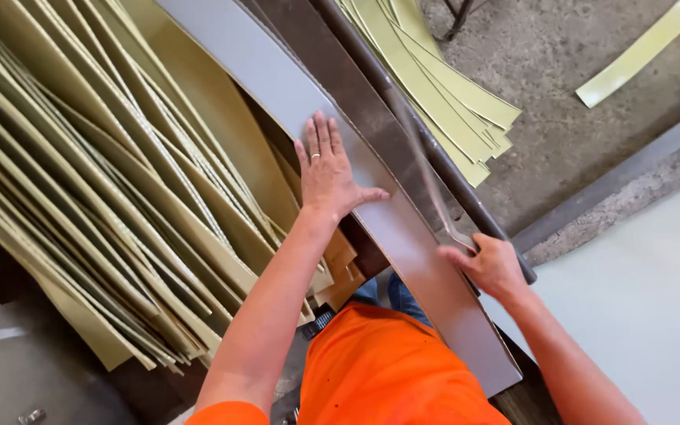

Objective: Scraping or deburring the edges of long strips using a hand tool.

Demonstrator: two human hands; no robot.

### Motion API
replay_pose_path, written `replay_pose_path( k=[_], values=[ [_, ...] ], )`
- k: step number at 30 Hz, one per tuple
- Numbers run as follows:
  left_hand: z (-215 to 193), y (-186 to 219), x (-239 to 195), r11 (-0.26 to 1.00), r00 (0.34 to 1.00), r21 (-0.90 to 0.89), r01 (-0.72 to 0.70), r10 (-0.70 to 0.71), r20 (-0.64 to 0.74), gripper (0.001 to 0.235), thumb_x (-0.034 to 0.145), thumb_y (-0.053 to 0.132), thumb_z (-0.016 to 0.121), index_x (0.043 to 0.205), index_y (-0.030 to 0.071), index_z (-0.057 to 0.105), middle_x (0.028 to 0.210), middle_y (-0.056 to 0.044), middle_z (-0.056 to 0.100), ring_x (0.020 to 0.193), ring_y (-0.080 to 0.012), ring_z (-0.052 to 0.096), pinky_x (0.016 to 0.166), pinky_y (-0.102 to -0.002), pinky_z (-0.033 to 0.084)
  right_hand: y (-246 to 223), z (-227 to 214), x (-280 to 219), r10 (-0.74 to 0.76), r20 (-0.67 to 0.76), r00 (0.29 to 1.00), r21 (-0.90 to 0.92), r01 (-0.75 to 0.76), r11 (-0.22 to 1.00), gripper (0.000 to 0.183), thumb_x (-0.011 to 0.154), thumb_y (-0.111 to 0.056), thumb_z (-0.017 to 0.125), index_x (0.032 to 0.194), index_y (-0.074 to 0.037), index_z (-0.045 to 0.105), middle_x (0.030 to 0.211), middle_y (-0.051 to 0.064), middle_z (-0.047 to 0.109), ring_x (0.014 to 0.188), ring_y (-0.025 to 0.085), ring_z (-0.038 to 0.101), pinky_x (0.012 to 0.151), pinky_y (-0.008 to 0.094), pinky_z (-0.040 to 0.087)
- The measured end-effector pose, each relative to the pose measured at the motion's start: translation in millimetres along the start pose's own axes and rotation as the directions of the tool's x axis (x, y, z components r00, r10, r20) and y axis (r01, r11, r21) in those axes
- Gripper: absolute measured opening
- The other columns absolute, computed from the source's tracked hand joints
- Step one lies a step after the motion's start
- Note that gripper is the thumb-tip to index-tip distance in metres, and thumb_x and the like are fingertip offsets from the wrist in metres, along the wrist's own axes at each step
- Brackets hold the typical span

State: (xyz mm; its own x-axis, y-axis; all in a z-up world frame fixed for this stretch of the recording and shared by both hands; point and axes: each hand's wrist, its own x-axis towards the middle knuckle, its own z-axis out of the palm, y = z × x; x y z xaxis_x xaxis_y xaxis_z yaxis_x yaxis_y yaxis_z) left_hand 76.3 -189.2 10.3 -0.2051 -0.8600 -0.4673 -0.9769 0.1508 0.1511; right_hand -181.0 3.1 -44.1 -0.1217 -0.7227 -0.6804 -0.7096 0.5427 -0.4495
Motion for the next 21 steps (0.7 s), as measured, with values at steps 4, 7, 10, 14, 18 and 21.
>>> replay_pose_path(
  k=[4,7,10,14,18,21],
  values=[
    [3,9,-9,1.0,1.0,-0.022,0.001,-0.001,-0.013,0.168,0.042,0.083,0.083,0.158,-0.008,0.003,0.169,-0.023,-0.001,0.158,-0.0341,-0.001,0.128,-0.051,0.003,6,10,-48,0.125,-0.148,0.981,0.04,-0.121,0.992,0.072,0.059,-0.067,0.085,0.074,0.001,0.064,0.07,0.02,0.07,0.066,0.034,0.07,0.067,0.045,0.056],
    [20,35,-36,0.998,0.998,-0.052,-0.044,0.041,-0.042,0.162,0.047,0.081,0.084,0.158,-0.009,0.006,0.169,-0.024,0.002,0.158,-0.0373,0.0,0.127,-0.051,0.004,40,22,-74,0.27,-0.24,0.932,0.106,-0.252,0.962,0.066,0.064,-0.064,0.085,0.074,-0.001,0.068,0.075,0.017,0.073,0.072,0.033,0.071,0.069,0.045,0.056],
    [45,67,-75,0.998,0.998,0.012,-0.068,0.068,0.012,0.161,0.049,0.081,0.083,0.157,-0.011,0.008,0.168,-0.027,0.002,0.157,-0.039,0.0,0.127,-0.051,0.004,72,34,-96,0.318,-0.243,0.917,0.127,-0.295,0.947,0.065,0.069,-0.063,0.085,0.074,0.0,0.07,0.076,0.018,0.074,0.074,0.034,0.072,0.07,0.045,0.055],
    [79,100,-121,0.991,0.991,-0.027,-0.13,0.131,0.012,0.154,0.052,0.078,0.083,0.156,-0.011,0.013,0.167,-0.029,0.006,0.156,-0.0413,0.003,0.126,-0.053,0.006,113,55,-139,0.466,-0.139,0.874,0.219,-0.431,0.875,0.066,0.073,-0.061,0.084,0.075,0.003,0.067,0.073,0.022,0.072,0.067,0.033,0.071,0.067,0.044,0.056],
    [101,79,-129,0.977,0.974,-0.048,-0.209,0.203,-0.104,0.15,0.055,0.078,0.082,0.156,-0.012,0.016,0.164,-0.034,0.007,0.156,-0.0442,0.005,0.127,-0.052,0.008,167,77,-185,0.439,-0.199,0.876,0.187,-0.405,0.895,0.066,0.074,-0.06,0.083,0.074,0.003,0.065,0.07,0.022,0.067,0.063,0.034,0.065,0.064,0.046,0.054],
    [73,69,-100,0.989,0.986,-0.048,-0.138,0.132,-0.106,0.152,0.056,0.078,0.082,0.159,-0.011,0.015,0.168,-0.031,0.007,0.158,-0.0428,0.006,0.129,-0.052,0.009,199,81,-216,0.5,-0.122,0.857,0.257,-0.459,0.85,0.067,0.074,-0.058,0.083,0.076,0.005,0.061,0.07,0.022,0.063,0.063,0.036,0.064,0.061,0.047,0.054]
  ],
)
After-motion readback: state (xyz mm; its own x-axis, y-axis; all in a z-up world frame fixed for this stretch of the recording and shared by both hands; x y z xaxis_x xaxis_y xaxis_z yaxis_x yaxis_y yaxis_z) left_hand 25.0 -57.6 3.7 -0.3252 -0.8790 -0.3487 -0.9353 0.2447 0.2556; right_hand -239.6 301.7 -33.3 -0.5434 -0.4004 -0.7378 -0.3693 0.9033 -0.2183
